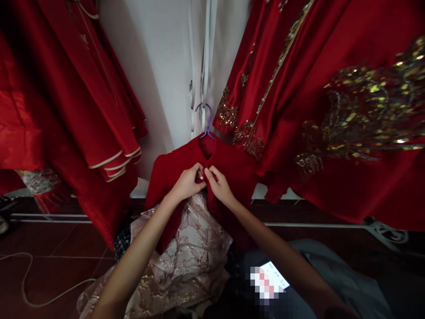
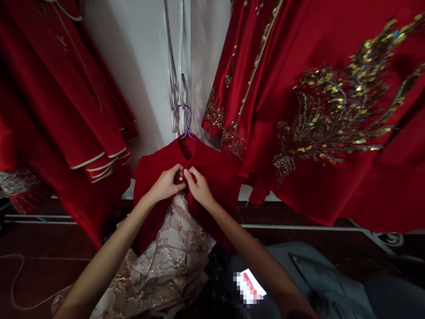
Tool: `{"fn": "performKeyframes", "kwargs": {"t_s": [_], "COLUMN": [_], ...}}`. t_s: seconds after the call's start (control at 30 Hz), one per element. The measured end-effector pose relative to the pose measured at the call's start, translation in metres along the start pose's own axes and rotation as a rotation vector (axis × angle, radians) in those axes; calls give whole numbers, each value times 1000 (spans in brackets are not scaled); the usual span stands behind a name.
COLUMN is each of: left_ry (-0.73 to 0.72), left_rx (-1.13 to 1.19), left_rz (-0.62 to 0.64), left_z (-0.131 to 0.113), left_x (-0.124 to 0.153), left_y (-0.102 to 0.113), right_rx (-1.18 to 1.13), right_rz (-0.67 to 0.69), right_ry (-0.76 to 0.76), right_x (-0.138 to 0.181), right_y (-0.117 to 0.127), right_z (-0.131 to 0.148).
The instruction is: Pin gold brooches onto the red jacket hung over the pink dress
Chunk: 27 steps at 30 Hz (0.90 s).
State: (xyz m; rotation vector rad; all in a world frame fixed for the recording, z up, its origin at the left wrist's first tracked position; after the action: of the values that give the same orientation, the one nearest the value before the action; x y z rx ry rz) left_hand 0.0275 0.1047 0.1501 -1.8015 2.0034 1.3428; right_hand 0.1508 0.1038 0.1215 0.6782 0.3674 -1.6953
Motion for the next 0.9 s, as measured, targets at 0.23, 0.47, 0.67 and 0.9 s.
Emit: {"fn": "performKeyframes", "kwargs": {"t_s": [0.23, 0.47, 0.67, 0.9], "left_ry": [171, 205, 212, 190], "left_rx": [280, 335, 296, 296], "left_rz": [-233, -259, -218, -182], "left_z": [26, 31, 33, 30], "left_x": [24, 29, 31, 31], "left_y": [-8, -14, -8, -5], "right_rx": [-272, -257, -200, -134], "right_rz": [90, 132, 121, 63], "right_ry": [-219, -189, -160, -117], "right_x": [6, 12, 13, 11], "right_y": [15, 18, 18, 24], "right_z": [-11, -13, -14, -11]}}
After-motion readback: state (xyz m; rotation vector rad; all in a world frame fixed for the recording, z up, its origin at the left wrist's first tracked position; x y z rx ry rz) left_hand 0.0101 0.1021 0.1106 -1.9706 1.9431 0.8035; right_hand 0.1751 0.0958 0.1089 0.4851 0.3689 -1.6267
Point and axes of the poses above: each hand's wrist, its own x-axis away from the middle knuckle, its own y-axis out of the back of the hand, z = x × y, the point moved 3 cm from there along -x, towards the middle knuckle, and after that the axes turned 11 degrees about -z, right-handed, at the moved point
